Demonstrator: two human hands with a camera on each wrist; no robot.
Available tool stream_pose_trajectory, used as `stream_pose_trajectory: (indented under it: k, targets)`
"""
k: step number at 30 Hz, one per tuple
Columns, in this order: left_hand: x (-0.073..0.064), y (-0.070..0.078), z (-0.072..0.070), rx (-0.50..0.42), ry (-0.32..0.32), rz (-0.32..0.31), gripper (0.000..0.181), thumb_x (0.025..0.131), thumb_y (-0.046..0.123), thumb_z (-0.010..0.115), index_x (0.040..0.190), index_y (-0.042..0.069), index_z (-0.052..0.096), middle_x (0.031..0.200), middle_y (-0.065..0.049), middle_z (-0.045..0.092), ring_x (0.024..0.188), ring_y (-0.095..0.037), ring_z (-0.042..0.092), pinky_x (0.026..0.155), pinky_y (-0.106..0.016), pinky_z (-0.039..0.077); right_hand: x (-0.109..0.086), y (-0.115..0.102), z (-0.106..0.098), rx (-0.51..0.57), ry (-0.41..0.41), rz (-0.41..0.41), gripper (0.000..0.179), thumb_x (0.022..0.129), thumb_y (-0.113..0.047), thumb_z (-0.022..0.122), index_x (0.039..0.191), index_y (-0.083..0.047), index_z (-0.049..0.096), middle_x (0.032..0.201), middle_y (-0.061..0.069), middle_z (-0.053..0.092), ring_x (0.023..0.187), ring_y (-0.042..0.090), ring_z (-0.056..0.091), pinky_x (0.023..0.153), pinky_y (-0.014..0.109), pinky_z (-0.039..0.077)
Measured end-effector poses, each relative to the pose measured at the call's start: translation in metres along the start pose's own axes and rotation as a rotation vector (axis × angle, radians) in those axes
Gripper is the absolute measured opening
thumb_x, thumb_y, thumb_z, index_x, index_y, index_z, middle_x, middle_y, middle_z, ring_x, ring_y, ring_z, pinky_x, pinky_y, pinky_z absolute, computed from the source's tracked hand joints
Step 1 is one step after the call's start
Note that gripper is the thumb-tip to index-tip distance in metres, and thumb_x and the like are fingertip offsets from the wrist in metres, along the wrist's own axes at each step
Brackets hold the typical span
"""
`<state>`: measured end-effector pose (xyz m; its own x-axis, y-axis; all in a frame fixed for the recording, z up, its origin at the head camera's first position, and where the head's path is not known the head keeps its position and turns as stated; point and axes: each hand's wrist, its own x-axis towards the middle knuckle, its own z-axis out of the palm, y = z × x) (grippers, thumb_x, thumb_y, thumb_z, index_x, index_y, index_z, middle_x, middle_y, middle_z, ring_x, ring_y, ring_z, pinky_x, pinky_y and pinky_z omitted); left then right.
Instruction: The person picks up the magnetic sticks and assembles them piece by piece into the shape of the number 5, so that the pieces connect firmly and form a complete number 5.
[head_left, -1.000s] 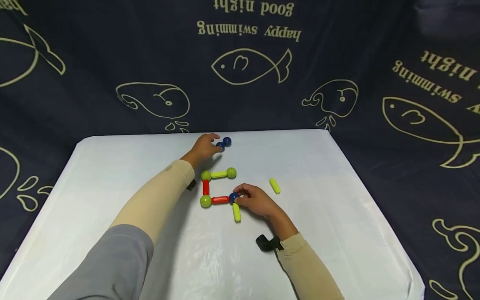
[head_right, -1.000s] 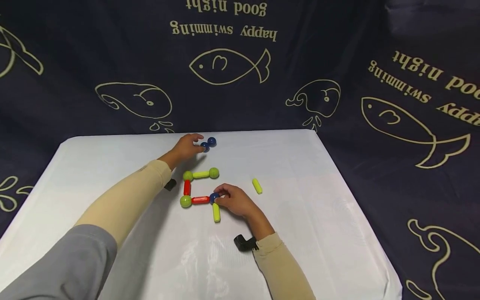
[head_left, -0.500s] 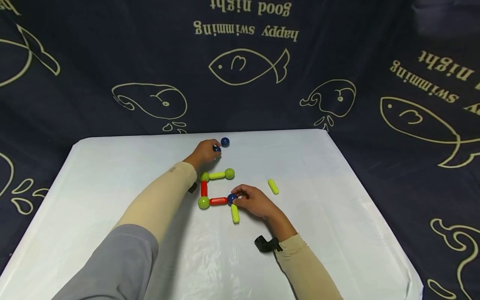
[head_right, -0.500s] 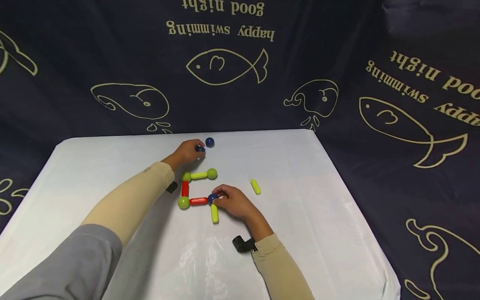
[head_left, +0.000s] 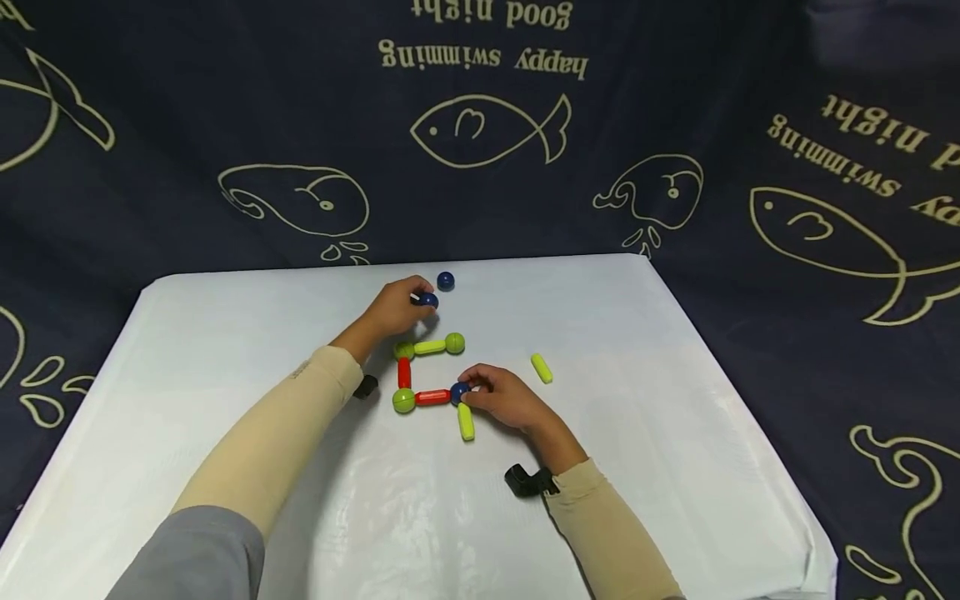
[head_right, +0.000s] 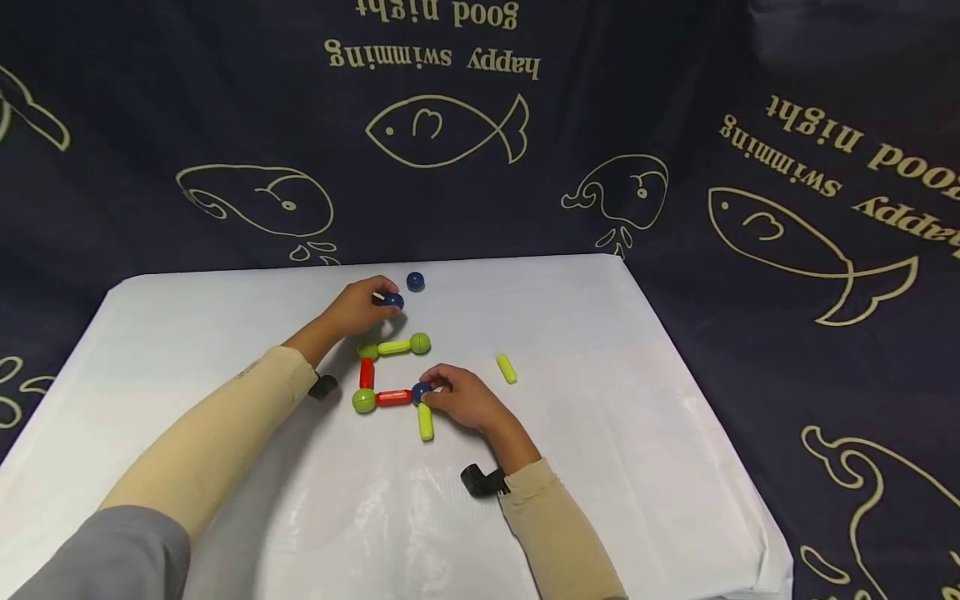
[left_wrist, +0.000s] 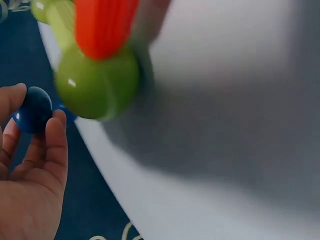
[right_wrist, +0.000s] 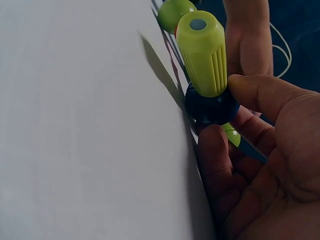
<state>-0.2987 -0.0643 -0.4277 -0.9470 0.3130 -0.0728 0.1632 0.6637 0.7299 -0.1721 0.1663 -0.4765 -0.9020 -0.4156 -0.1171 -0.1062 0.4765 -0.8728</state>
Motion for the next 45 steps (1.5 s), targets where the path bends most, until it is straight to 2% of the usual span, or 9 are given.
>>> stream_pose_trajectory:
  k: [5,10,14,20,25,29,33,40,45]
  targets:
    - [-0.029,0.004,0.000,-0.058,-0.009,0.049,0.035,0.094,0.018,0.070,0.125,0.008,0.057,0.124,-0.011,0.061,0.110,-0.027,0.061,0.088,-0.039,0.051,0.000,-0.001,-0.001,0.013,-0.001,0.001,0.022,0.094,-0.015,0.068,0.116,-0.011,0.067,0.099,0.002,0.064,0.081,0.018,0.053,0.073,0.031,0.043]
    - [-0.067,0.009,0.006,-0.089,-0.022,0.099,0.043,0.093,0.019,0.071,0.133,0.007,0.059,0.128,-0.009,0.060,0.113,-0.027,0.061,0.093,-0.042,0.051,-0.001,-0.002,-0.001,0.009,0.008,-0.003,0.022,0.094,-0.015,0.068,0.116,-0.012,0.067,0.099,0.002,0.064,0.081,0.018,0.053,0.074,0.032,0.043]
    - [-0.099,0.011,0.011,-0.107,-0.026,0.142,0.042,0.092,0.017,0.072,0.131,0.005,0.061,0.123,-0.009,0.061,0.105,-0.025,0.062,0.086,-0.039,0.053,-0.001,-0.002,-0.001,0.003,0.006,-0.008,0.022,0.094,-0.014,0.068,0.116,-0.012,0.067,0.100,0.001,0.065,0.081,0.017,0.054,0.075,0.032,0.044]
    - [-0.138,0.013,0.020,-0.117,-0.014,0.197,0.037,0.088,0.013,0.075,0.122,0.003,0.065,0.097,-0.005,0.063,0.086,-0.020,0.058,0.069,-0.033,0.047,-0.001,-0.003,-0.002,0.002,0.001,-0.021,0.022,0.094,-0.013,0.067,0.116,-0.010,0.067,0.100,0.003,0.064,0.083,0.019,0.054,0.076,0.034,0.044]
    - [-0.163,0.017,0.037,-0.160,-0.107,0.199,0.031,0.087,0.010,0.075,0.116,0.007,0.067,0.089,-0.002,0.063,0.078,-0.015,0.057,0.067,-0.029,0.047,-0.002,-0.005,-0.001,0.012,0.002,-0.025,0.024,0.094,-0.012,0.067,0.118,-0.006,0.066,0.102,0.006,0.065,0.084,0.020,0.055,0.076,0.033,0.044]
    - [-0.177,0.017,0.055,-0.201,-0.184,0.171,0.027,0.086,0.009,0.074,0.111,0.007,0.065,0.081,0.000,0.062,0.072,-0.013,0.057,0.061,-0.027,0.047,-0.002,-0.004,0.000,0.016,0.003,-0.025,0.024,0.094,-0.011,0.067,0.118,-0.006,0.066,0.102,0.006,0.065,0.084,0.018,0.056,0.077,0.033,0.044]
    - [-0.183,0.016,0.070,-0.193,-0.215,0.169,0.027,0.085,0.008,0.074,0.110,0.006,0.063,0.079,0.003,0.060,0.069,-0.011,0.057,0.060,-0.026,0.047,0.001,0.000,0.000,0.020,0.008,-0.030,0.023,0.093,-0.011,0.067,0.116,-0.008,0.066,0.100,0.004,0.065,0.082,0.016,0.056,0.076,0.032,0.045]
    - [-0.186,0.019,0.085,-0.099,-0.204,0.252,0.026,0.085,0.011,0.075,0.110,0.009,0.067,0.083,0.006,0.061,0.071,-0.006,0.055,0.066,-0.026,0.047,0.002,0.000,0.000,0.036,0.008,-0.032,0.022,0.093,-0.011,0.067,0.115,-0.008,0.067,0.099,0.004,0.065,0.079,0.016,0.055,0.074,0.032,0.044]
    - [-0.188,0.019,0.089,-0.094,-0.186,0.240,0.025,0.084,0.015,0.078,0.105,0.009,0.067,0.087,0.005,0.062,0.072,-0.005,0.055,0.067,-0.026,0.048,0.000,-0.001,-0.001,0.038,0.006,-0.031,0.023,0.093,-0.011,0.067,0.116,-0.008,0.067,0.098,0.004,0.065,0.078,0.016,0.053,0.073,0.032,0.043]
